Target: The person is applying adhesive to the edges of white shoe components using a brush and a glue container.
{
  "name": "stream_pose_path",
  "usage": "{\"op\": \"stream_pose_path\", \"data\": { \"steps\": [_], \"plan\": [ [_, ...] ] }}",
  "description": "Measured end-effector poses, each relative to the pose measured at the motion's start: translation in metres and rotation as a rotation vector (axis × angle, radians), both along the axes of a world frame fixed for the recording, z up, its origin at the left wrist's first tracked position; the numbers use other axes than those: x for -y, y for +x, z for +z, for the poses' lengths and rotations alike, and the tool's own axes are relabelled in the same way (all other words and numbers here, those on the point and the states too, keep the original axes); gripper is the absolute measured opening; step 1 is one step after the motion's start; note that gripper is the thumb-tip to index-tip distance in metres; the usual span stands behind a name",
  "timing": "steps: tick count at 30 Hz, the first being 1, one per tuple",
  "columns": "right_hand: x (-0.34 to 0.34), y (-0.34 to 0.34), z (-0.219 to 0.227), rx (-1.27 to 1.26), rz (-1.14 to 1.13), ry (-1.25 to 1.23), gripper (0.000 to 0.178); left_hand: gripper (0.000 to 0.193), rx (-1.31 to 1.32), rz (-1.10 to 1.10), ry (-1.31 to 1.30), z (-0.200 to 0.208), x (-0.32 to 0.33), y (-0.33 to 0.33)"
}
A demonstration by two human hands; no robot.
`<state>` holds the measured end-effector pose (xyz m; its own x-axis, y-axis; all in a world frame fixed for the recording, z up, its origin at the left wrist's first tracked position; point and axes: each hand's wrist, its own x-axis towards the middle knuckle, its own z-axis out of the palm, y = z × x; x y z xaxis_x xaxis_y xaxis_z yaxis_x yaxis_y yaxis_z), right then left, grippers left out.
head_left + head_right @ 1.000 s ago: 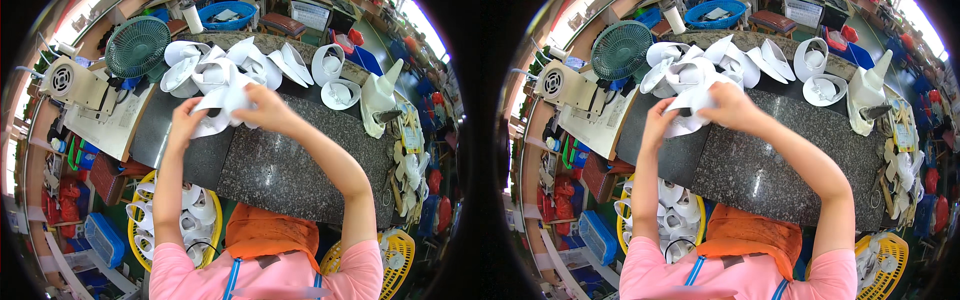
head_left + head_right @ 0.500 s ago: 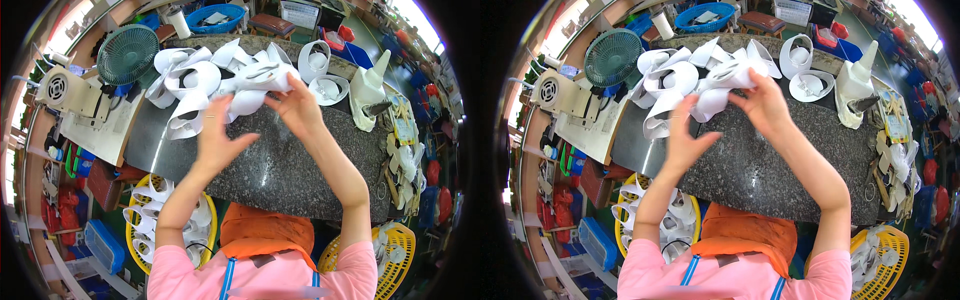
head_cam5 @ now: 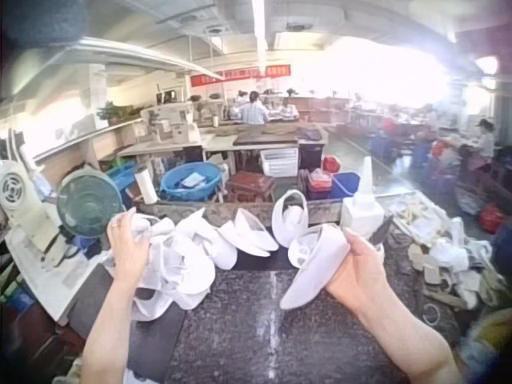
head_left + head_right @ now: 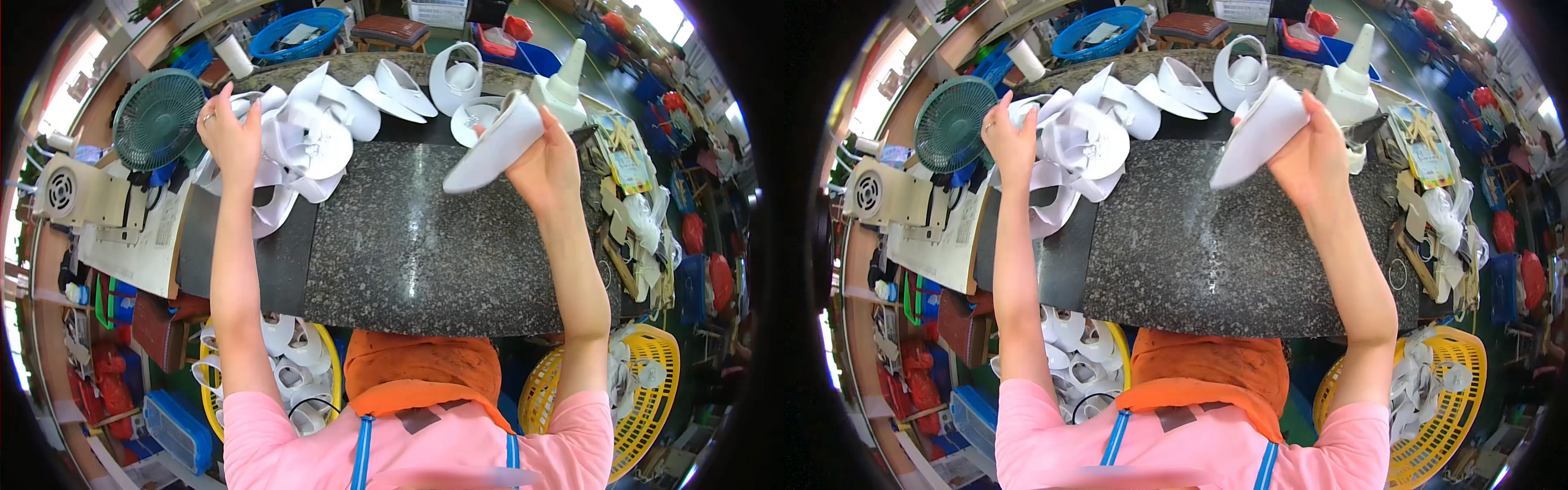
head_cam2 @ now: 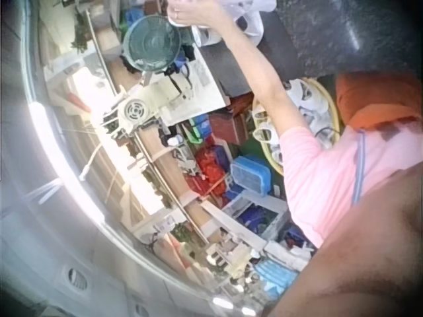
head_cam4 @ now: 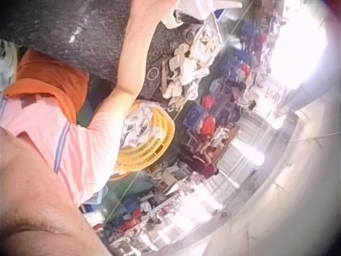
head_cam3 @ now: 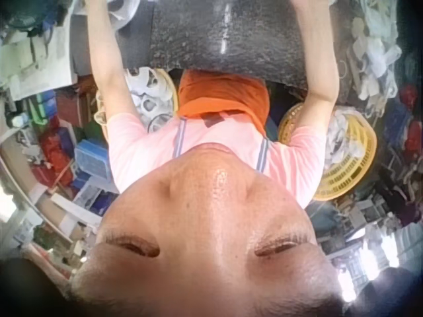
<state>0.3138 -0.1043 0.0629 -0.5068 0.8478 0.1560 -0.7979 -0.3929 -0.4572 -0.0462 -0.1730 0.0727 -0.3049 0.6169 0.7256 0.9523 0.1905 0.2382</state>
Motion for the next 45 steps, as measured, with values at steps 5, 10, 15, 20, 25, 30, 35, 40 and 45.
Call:
{"op": "stream_pose_path", "data": {
  "steps": [5, 10, 15, 20, 25, 30, 35, 40, 45],
  "plan": [
    [0.042, -0.036, 0.002, 0.098, 0.047, -0.084, 0.035, 0.100, 0.514, -1.022, -0.256, -0.054, 0.044, 0.159],
    [0.056, -0.026, 0.007, 0.531, 0.200, 0.058, 0.029, 0.053, 1.779, -0.923, -0.036, -0.067, 0.057, 0.160],
    [0.058, -0.009, -0.029, 1.350, -0.500, 1.049, 0.058, 0.045, 1.942, -0.819, 0.083, -0.093, 0.081, 0.145],
    [0.063, -0.019, -0.069, 1.267, 0.047, 0.277, 0.035, 0.061, 1.458, -0.593, 0.201, -0.113, 0.096, 0.185],
    [0.057, -0.007, -0.081, 1.528, -0.041, 0.702, 0.030, 0.065, 0.353, -0.491, 0.484, -0.103, 0.110, 0.203],
    [0.056, 0.001, -0.073, 1.206, -0.045, 0.302, 0.029, 0.030, 0.171, -0.446, 0.214, -0.113, 0.099, 0.209],
    [0.069, -0.001, -0.064, 1.101, 0.025, 0.251, 0.033, 0.025, 0.140, -0.602, 0.259, -0.120, 0.098, 0.203],
    [0.077, -0.006, -0.062, 1.066, -0.058, 0.264, 0.034, 0.033, -0.011, -0.653, 0.046, -0.106, 0.099, 0.186],
    [0.084, -0.002, -0.052, 1.003, -0.050, 0.212, 0.029, 0.030, -0.070, -0.719, 0.013, -0.090, 0.093, 0.178]
  ]
}}
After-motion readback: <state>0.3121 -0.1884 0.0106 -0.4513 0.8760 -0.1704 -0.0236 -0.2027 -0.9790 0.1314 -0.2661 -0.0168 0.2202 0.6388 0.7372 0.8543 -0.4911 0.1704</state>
